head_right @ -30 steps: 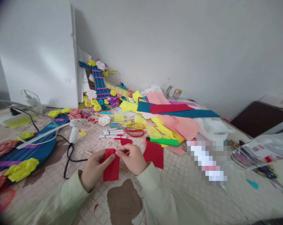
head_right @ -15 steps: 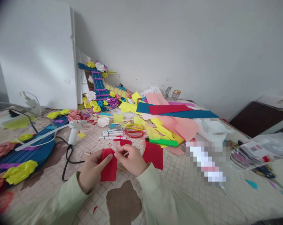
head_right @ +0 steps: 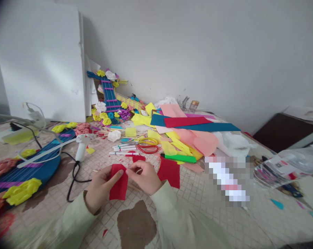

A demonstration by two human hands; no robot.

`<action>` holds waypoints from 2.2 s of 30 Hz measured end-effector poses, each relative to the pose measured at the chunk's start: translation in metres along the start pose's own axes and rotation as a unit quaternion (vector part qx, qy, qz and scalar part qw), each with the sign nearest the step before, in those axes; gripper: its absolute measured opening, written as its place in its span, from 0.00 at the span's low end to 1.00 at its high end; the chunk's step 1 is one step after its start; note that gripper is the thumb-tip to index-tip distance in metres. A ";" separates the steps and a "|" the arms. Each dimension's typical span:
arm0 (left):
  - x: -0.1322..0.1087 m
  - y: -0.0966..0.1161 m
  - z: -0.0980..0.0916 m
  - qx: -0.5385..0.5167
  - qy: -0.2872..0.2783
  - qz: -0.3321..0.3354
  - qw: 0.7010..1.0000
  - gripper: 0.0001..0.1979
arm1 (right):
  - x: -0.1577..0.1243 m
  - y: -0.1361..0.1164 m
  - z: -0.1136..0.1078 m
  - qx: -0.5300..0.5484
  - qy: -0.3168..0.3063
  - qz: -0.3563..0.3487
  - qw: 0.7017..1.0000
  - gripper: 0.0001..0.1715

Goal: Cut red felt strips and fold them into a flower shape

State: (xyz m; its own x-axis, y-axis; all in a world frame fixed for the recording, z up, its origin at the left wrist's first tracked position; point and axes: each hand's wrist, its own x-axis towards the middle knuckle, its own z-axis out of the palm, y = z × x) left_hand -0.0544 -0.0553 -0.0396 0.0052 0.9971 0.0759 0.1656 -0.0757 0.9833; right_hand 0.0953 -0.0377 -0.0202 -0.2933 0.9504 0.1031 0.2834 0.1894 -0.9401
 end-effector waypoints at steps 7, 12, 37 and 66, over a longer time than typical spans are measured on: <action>-0.001 0.003 -0.001 0.002 -0.005 -0.005 1.000 0.13 | 0.000 -0.002 -0.001 0.014 0.009 0.001 1.000 0.09; -0.003 0.005 0.002 -0.021 -0.053 -0.006 0.998 0.12 | -0.001 -0.002 0.001 0.058 0.018 -0.001 0.998 0.12; -0.006 0.005 0.002 -0.025 -0.045 0.008 0.999 0.11 | -0.002 -0.001 0.005 0.123 0.010 0.051 0.991 0.10; -0.004 0.008 -0.003 -0.029 -0.028 0.158 0.987 0.04 | -0.001 0.000 -0.001 0.227 -0.018 0.126 0.965 0.10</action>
State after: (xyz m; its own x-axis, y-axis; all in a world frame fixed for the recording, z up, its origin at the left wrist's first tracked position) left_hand -0.0565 -0.0595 -0.0313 0.1025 0.9221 0.3731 0.0893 -0.3821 0.9198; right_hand 0.0967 -0.0386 -0.0202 -0.3004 0.9416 -0.1520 -0.0780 -0.1831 -0.9800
